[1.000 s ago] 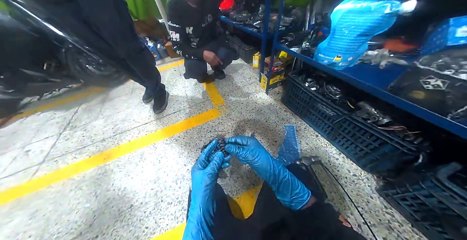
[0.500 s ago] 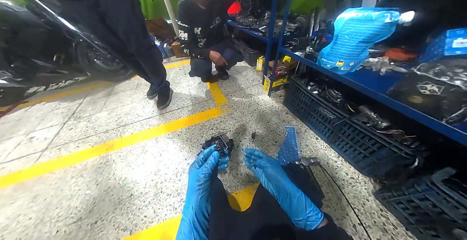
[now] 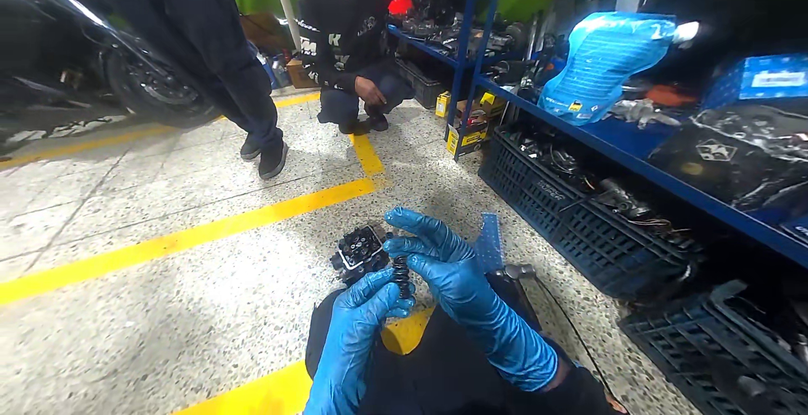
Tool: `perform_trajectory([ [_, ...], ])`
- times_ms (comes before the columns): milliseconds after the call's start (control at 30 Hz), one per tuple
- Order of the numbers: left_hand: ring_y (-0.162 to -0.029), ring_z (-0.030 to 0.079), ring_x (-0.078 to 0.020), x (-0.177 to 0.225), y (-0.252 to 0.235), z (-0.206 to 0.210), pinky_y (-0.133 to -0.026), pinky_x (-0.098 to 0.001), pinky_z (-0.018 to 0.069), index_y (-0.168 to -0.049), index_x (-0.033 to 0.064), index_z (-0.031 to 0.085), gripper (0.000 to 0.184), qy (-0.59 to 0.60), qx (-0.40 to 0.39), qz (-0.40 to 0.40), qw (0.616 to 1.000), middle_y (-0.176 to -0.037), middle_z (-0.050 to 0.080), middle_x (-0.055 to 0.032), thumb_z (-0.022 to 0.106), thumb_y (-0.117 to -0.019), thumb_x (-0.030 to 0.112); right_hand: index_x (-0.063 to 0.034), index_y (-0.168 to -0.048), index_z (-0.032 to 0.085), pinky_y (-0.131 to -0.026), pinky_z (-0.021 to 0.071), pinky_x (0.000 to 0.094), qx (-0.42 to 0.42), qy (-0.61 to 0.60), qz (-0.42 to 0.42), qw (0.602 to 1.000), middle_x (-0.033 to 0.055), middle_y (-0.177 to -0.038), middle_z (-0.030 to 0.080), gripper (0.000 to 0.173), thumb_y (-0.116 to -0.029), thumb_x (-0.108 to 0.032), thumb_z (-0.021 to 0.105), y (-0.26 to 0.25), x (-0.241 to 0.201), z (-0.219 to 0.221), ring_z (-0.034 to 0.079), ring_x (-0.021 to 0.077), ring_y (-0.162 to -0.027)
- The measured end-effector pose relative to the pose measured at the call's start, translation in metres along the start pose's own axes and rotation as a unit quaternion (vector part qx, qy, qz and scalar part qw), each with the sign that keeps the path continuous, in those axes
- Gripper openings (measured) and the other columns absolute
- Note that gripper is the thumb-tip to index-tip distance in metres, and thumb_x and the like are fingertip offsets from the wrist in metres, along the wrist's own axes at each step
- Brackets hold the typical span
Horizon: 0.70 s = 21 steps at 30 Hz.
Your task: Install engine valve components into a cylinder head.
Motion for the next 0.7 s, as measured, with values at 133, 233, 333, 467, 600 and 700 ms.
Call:
perform_trajectory([
  [133,-0.080,0.075,-0.0210,0.000,0.005,0.001,-0.073,-0.0313,0.0636,-0.117,-0.0063,0.070,0.034,0.074,-0.036,-0.002,0.997,-0.098,0.074,-0.0195,0.076,-0.0892,0.012,-0.0141,-0.153,0.049,-0.099,0.0580,0.0384,-0.035,0.069,-0.049,0.996,0.0117,-0.146,0.057,0.070,-0.0893,0.015,0.049,0.004,-0.009,0.008,0.065,0.0246,-0.121],
  [233,-0.080,0.075,-0.0224,0.002,0.007,0.001,-0.075,-0.0330,0.0637,-0.117,-0.0058,0.070,0.033,0.102,-0.059,-0.002,0.993,-0.098,0.074,-0.0207,0.075,-0.0904,0.013,-0.0214,-0.158,0.040,-0.105,0.0556,0.0424,-0.095,0.243,-0.132,0.956,0.0108,-0.143,0.060,0.075,-0.0903,0.011,0.049,0.012,-0.012,0.014,0.063,0.0256,-0.125],
  [333,-0.082,0.075,-0.0230,0.001,0.006,0.001,-0.078,-0.0342,0.0635,-0.117,-0.0034,0.071,0.033,0.138,-0.089,-0.009,0.986,-0.100,0.074,-0.0201,0.076,-0.0906,0.016,-0.0236,-0.159,0.036,-0.109,0.0524,0.0446,-0.140,0.330,-0.165,0.919,0.0092,-0.140,0.062,0.076,-0.0931,0.010,0.049,0.017,-0.013,0.012,0.061,0.0245,-0.128],
  [467,-0.085,0.075,-0.0231,0.000,0.004,0.001,-0.080,-0.0343,0.0635,-0.117,-0.0015,0.072,0.032,0.151,-0.111,0.002,0.982,-0.102,0.074,-0.0199,0.077,-0.0903,0.015,-0.0177,-0.159,0.037,-0.112,0.0504,0.0476,-0.129,0.237,-0.130,0.954,0.0139,-0.147,0.057,0.075,-0.0909,0.010,0.050,0.013,-0.023,0.012,0.057,0.0312,-0.134],
  [600,-0.088,0.073,-0.0193,0.009,0.002,-0.002,-0.081,-0.0324,0.0620,-0.113,-0.0015,0.074,0.033,0.044,-0.047,0.066,0.996,-0.102,0.075,-0.0175,0.082,-0.0849,0.015,-0.0156,-0.162,0.029,-0.114,0.0476,0.0436,-0.068,0.213,-0.101,0.969,0.0105,-0.155,0.048,0.080,-0.0915,-0.012,0.067,0.010,-0.023,0.000,0.052,0.0261,-0.138],
  [700,-0.092,0.073,-0.0186,0.012,-0.007,-0.002,-0.085,-0.0321,0.0616,-0.111,-0.0026,0.075,0.031,-0.024,-0.004,0.098,0.995,-0.103,0.075,-0.0158,0.082,-0.0823,0.005,-0.0150,-0.162,0.031,-0.094,0.0552,0.0297,-0.039,0.312,-0.080,0.946,0.0032,-0.125,0.067,0.090,-0.0869,-0.025,0.080,0.009,-0.014,-0.010,0.064,0.0114,-0.107],
])
Point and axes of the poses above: each hand's wrist, its own y-axis away from the middle knuckle, its own z-axis out of the palm, x = y × z, the point moved 4 cm from there along -y, towards the middle knuckle
